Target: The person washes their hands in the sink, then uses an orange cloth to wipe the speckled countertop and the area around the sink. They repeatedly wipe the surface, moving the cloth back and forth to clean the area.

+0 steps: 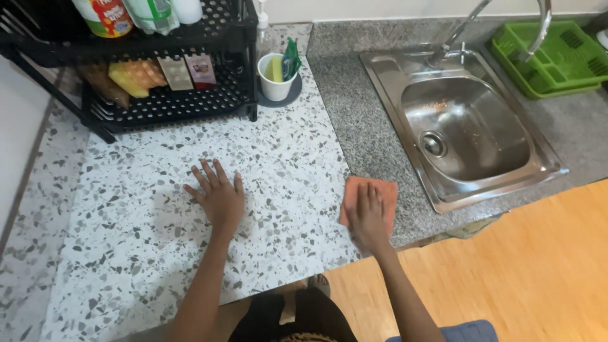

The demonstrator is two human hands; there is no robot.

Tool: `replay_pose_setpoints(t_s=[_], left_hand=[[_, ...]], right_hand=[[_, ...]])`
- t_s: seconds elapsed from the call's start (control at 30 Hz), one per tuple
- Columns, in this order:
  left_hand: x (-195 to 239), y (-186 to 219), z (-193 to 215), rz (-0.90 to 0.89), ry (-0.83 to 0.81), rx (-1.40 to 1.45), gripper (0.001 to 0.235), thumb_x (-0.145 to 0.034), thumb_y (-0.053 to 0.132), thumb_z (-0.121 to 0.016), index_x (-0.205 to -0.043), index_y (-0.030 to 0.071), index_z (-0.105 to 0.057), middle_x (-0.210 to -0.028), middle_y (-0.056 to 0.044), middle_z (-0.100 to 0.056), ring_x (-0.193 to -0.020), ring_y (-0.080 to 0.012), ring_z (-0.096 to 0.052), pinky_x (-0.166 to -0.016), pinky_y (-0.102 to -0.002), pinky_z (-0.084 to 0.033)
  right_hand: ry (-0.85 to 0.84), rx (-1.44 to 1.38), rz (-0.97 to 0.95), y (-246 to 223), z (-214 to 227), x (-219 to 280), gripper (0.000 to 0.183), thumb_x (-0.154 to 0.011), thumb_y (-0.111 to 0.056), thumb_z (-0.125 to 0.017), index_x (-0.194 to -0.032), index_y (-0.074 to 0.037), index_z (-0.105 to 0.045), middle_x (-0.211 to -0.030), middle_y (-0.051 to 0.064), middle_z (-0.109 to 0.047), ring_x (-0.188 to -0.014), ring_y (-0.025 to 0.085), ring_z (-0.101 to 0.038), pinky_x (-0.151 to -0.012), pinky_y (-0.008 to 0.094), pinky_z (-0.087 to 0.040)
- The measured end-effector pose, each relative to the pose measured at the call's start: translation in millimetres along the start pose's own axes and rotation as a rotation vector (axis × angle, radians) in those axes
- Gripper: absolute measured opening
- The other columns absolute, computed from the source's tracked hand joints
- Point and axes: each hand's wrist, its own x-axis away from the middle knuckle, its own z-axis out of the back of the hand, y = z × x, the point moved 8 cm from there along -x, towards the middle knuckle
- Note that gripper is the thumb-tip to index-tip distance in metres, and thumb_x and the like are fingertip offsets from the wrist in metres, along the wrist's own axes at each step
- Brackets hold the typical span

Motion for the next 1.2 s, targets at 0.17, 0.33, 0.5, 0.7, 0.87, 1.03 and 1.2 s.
replay_pose_setpoints(t_s=[0.17, 0.33, 0.5, 0.7, 0.87, 1.03, 1.2], left_hand=[[-0.6, 1.3, -3.4, 0.008, -0.002, -0.056, 0.068, -0.112, 0.046, -0.029, -0.163, 0.001, -0.028, -0.17, -0.027, -0.02, -0.158, -0.0471, -0.007, -0.116, -0.077, 0.002], [-0.9, 5.2, 2.5, 0.001, 0.013, -0.055, 0.068, -0.11, 0.044, -0.034, -0.162, 0.0, -0.03, -0.169, -0.029, -0.023, -0.157, -0.0491, -0.01, -0.116, -0.078, -0.002], [-2.0, -1.8, -5.2, -0.002, 0.028, -0.061, 0.068, -0.11, 0.044, -0.034, -0.162, 0.0, -0.031, -0.169, -0.028, -0.023, -0.157, -0.0489, -0.01, -0.116, -0.078, -0.003], [24.1, 66.8, -12.1, -0.321, 0.057, -0.141, 0.043, -0.105, 0.036, -0.054, -0.139, 0.012, -0.065, -0.149, -0.016, -0.056, -0.149, -0.0353, -0.041, -0.116, -0.067, -0.026], [68.3, 184.1, -34.9, -0.758, -0.418, 0.181, 0.073, -0.105, 0.065, -0.023, -0.161, 0.018, -0.028, -0.17, -0.013, -0.022, -0.159, -0.0331, -0.011, -0.126, -0.06, -0.004], [12.4, 205.5, -69.5, -0.744, -0.381, 0.056, 0.069, -0.104, 0.061, -0.03, -0.161, 0.024, -0.03, -0.171, -0.008, -0.022, -0.159, -0.0305, -0.012, -0.126, -0.059, -0.007], [-61.8, 202.3, -74.7, -0.472, -0.308, 0.02, 0.07, -0.106, 0.061, -0.023, -0.164, 0.023, -0.023, -0.173, -0.006, -0.015, -0.16, -0.0288, -0.006, -0.128, -0.057, -0.002]], right_hand=[[-0.19, 0.323, -0.069, 47.9, -28.0, -42.6, 0.068, -0.109, -0.06, -0.022, -0.168, -0.025, -0.02, -0.174, 0.009, -0.015, -0.161, 0.027, -0.007, -0.129, 0.049, -0.001], [0.073, 0.383, 0.152, 42.0, -105.3, -81.1, 0.07, -0.111, -0.054, -0.027, -0.164, -0.008, -0.03, -0.168, 0.023, -0.027, -0.157, 0.039, -0.018, -0.125, 0.055, -0.013], [-0.175, 0.268, 0.254, -109.6, -88.7, -24.7, 0.072, -0.107, -0.056, -0.023, -0.165, -0.014, -0.025, -0.17, 0.019, -0.022, -0.159, 0.034, -0.013, -0.126, 0.056, -0.009], [-0.021, -0.353, -0.19, -28.3, -7.8, 9.2, 0.074, -0.104, -0.051, -0.041, -0.16, -0.004, -0.034, -0.164, 0.026, -0.033, -0.153, 0.046, -0.024, -0.126, 0.06, -0.015], [0.054, 0.206, -0.294, 34.4, 16.5, 30.0, 0.065, -0.108, -0.054, -0.039, -0.159, -0.014, -0.041, -0.168, 0.015, -0.033, -0.159, 0.031, -0.02, -0.127, 0.056, -0.013], [-0.054, 0.311, -0.363, 15.4, 19.7, 25.5, 0.068, -0.107, -0.06, -0.032, -0.16, -0.018, -0.036, -0.17, 0.017, -0.028, -0.16, 0.031, -0.016, -0.128, 0.056, -0.009], [-0.084, 0.337, -0.374, 0.9, 24.3, 25.4, 0.073, -0.105, -0.064, -0.03, -0.161, -0.016, -0.033, -0.17, 0.018, -0.025, -0.16, 0.033, -0.015, -0.128, 0.058, -0.008]])
